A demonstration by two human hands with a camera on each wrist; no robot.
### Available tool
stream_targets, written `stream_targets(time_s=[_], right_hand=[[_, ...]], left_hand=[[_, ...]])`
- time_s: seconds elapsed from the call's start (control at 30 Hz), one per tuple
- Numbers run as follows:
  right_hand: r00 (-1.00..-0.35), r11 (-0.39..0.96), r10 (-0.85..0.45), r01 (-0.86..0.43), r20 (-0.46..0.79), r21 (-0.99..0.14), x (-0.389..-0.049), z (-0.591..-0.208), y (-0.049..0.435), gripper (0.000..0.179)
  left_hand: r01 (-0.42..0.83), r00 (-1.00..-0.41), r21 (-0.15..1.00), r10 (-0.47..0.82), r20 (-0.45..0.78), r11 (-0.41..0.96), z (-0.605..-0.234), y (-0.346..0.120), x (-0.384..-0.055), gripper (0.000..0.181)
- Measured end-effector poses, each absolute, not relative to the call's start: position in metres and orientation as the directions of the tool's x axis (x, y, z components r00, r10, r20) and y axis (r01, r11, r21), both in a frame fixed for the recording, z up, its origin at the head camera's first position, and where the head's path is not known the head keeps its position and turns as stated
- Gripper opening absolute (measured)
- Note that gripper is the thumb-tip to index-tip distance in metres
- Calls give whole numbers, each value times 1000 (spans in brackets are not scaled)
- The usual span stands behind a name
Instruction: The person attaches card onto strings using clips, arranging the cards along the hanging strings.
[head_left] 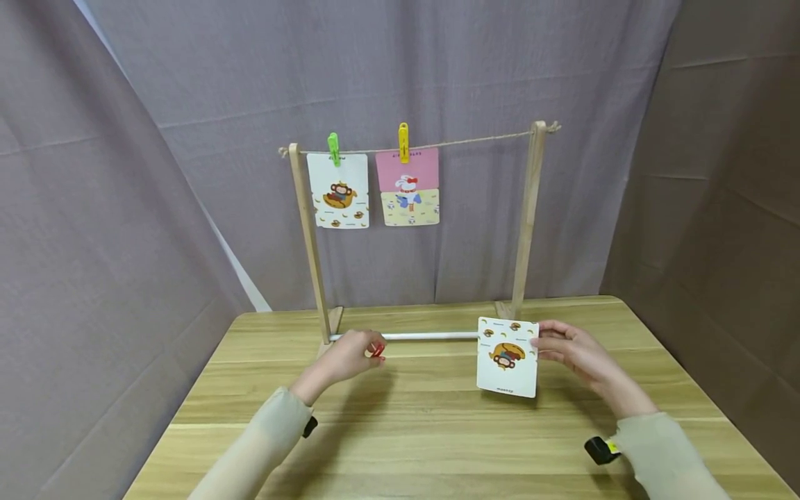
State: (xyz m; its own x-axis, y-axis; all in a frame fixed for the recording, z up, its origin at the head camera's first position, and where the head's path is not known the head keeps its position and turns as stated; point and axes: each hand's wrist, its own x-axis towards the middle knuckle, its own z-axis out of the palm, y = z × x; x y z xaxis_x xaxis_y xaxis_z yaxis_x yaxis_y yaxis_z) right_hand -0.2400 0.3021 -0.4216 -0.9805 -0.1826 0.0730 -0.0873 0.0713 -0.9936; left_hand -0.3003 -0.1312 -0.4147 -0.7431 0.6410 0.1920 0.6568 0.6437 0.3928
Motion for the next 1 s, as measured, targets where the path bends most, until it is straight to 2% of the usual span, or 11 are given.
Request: stream_targets(time_s=[0.23, 0.6, 1.0], right_hand=[[-982, 46, -174, -85, 76, -995, -244, -411, 303, 18], [-981, -90, -140, -118, 130, -989, -256, -385, 309, 17], [-977, -129, -107, -172, 186, -977, -263, -357, 302, 17]], left_hand=[[653, -745, 400, 639, 191, 643, -409, -131, -299, 19], [671, -735, 356, 647, 203, 650, -393, -130, -304, 21], [690, -720, 316, 661, 209, 651, -380, -128, -308, 17]])
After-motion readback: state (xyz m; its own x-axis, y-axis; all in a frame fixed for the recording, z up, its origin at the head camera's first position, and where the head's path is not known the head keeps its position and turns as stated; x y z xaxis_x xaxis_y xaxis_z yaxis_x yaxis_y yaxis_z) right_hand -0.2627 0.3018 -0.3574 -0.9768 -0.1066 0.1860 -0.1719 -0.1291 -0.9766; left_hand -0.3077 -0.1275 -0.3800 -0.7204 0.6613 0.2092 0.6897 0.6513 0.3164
